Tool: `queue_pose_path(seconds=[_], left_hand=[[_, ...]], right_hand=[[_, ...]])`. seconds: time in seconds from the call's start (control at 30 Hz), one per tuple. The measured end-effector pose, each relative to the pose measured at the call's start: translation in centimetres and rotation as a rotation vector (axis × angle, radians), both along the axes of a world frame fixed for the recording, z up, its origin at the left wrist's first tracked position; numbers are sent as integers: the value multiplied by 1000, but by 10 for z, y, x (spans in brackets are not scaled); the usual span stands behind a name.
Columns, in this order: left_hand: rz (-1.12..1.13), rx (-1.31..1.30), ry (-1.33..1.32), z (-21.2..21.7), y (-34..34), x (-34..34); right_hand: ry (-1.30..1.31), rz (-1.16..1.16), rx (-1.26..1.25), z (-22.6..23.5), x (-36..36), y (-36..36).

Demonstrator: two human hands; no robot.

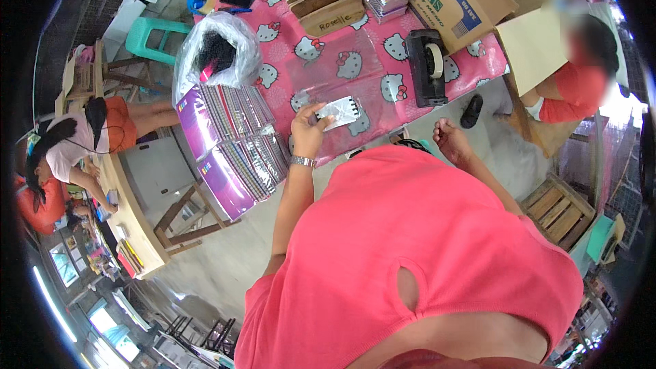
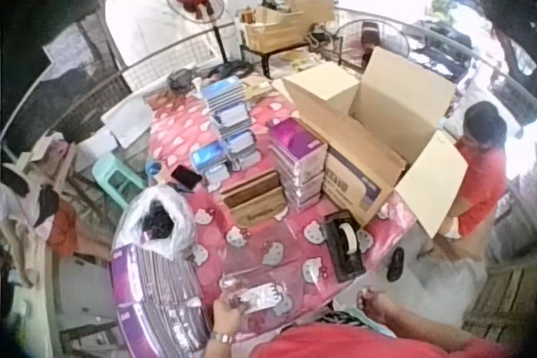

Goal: The person places individual notebooks into clear plastic bags, seals the bags with tape, and then puts the packaged notebooks into a shipping box.

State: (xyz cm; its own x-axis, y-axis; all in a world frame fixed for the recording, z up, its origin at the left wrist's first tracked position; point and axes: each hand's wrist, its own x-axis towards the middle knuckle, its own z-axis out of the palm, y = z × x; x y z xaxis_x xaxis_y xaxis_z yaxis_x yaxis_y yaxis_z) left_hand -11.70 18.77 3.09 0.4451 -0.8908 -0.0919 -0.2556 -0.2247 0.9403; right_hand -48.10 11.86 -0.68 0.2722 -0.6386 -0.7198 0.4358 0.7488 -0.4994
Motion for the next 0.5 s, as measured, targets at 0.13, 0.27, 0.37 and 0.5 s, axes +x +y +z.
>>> queue_pose_path(seconds=[0.13,0.27,0.37,0.5], left_hand=[[23,-3,-10,5,-1,-3],[62,1,4,6,-2,-10],[56,-11,-7,3,-2,-9],[75,38,-20,1,-2,-6]], right_hand=[[-239,429,106,-23,34,-29],[-191,965,-337,31,135,-79],[-4,1310,-887,64,209,-117],[202,1624,-1545,88,275,-124]])
